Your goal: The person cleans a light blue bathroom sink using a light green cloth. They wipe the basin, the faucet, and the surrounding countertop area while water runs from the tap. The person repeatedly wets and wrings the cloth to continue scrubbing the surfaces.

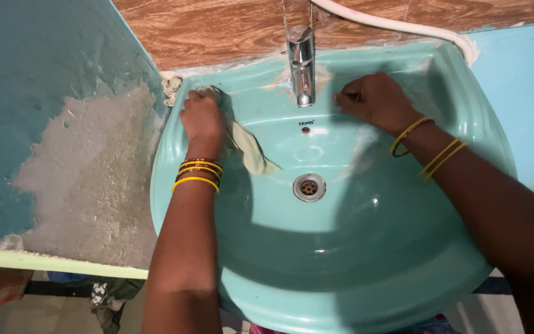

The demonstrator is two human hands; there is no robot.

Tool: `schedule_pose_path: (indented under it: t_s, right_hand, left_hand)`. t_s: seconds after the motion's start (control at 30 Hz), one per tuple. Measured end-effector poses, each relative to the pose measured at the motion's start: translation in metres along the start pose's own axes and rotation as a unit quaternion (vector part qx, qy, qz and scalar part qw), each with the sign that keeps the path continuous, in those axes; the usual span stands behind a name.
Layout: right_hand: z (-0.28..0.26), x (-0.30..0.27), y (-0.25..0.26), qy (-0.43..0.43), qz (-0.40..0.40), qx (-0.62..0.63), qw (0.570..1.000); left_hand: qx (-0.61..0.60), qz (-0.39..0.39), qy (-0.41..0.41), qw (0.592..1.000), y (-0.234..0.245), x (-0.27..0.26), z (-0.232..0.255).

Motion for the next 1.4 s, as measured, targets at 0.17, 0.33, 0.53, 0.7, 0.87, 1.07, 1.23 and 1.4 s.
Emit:
schedule_pose_path:
  t_s: [0.17,0.33,0.53,0.7,0.87,1.07,1.23,1.4]
  right_hand:
    - [0.005,0.003,-0.001,0.005,0.004,0.018,1.0]
    - [0.005,0.001,0.001,-0.011,0.01,0.027,1.0]
    - [0.002,0.0,-0.001,-0.019,0.009,-0.005,1.0]
    - [0.0,-0.002,-0.003,0.007,0.0,-0.029,1.0]
    - [0.0,0.0,-0.003,-0.015,-0.015,-0.021,1.0]
    - [0.001,0.004,0.0,0.042,0.007,0.017,0.999]
    - [0.008,0.003,0.002,0.008,0.012,0.05,0.999]
    - [0.008,0.003,0.006,0.023,0.028,0.067,0.997]
  left_hand:
    - [-0.138,-0.023,-0.042,0.989,0.031,-0.017,0.024]
    - [-0.214,-0.034,-0.126,0.968,0.05,-0.056,0.088]
    - [-0.271,-0.113,-0.215,0.931,0.06,-0.106,0.145]
    - [-0.192,-0.04,-0.18,0.964,0.048,-0.068,0.11]
    - [-0.098,-0.054,0.003,0.994,0.029,-0.011,0.016]
    - [-0.113,-0.033,-0.069,0.991,0.036,-0.02,0.028]
    - [-0.166,-0.024,-0.206,0.964,0.057,-0.06,0.097]
    - [-0.262,-0.094,-0.267,0.923,0.083,-0.097,0.134]
Point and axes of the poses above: each hand's wrist, its own x-axis towards the middle knuckle, its own y-axis out of the back of the hand, z = x × y, the point moved 7 cm from there along x, towards the middle knuckle, and after that the axes turned 14 degrees about y, right-handed, at the moved point
